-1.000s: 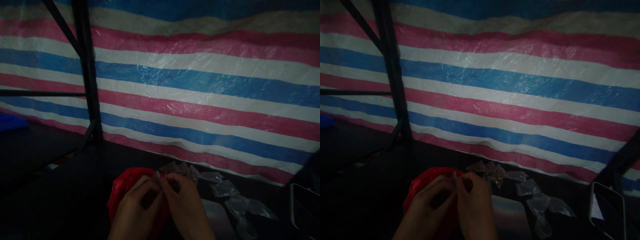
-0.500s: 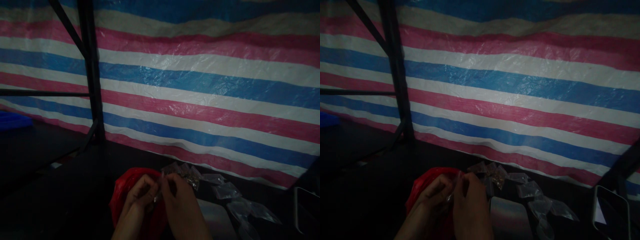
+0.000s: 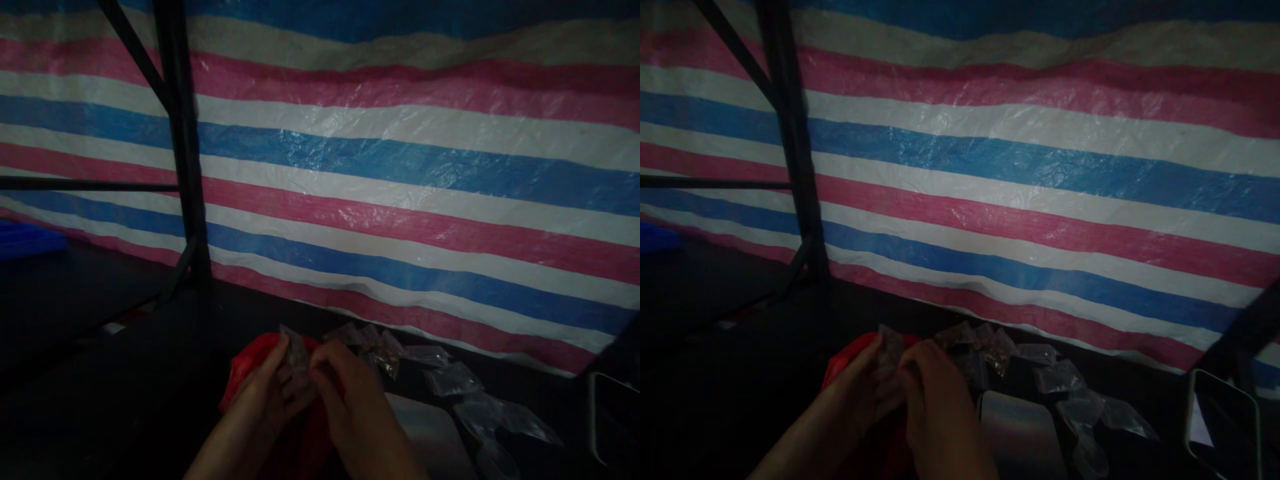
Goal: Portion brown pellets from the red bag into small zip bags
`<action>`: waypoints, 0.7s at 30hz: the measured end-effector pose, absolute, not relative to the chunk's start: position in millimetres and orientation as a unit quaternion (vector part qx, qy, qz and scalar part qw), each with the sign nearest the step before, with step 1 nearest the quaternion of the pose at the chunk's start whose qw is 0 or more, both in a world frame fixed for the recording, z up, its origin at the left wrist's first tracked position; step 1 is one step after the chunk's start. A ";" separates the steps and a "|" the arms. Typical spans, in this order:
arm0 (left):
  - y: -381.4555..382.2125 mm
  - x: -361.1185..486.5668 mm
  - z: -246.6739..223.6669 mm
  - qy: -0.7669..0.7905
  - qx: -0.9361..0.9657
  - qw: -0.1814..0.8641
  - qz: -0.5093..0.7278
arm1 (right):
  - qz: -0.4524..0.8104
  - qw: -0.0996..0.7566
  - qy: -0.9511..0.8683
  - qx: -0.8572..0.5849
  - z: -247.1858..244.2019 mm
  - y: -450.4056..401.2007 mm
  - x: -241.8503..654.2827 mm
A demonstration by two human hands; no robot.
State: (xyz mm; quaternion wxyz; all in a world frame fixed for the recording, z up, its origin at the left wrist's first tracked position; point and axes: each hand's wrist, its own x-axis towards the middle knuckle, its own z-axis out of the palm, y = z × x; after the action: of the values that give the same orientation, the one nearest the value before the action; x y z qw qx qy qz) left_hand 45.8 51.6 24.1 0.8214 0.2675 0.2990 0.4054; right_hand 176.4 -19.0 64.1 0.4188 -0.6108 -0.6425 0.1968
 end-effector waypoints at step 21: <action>59.7 36.9 8.7 0.327 0.594 0.559 0.477 | 0.094 0.403 -0.608 -0.678 51.7 -17.6 186.2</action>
State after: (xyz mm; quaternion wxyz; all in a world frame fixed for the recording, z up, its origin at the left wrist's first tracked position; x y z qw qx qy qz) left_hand 36.9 59.7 8.7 0.5594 0.5939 0.3273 0.4766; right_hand 186.2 -17.6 51.7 0.4027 -0.6777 -0.6081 0.0935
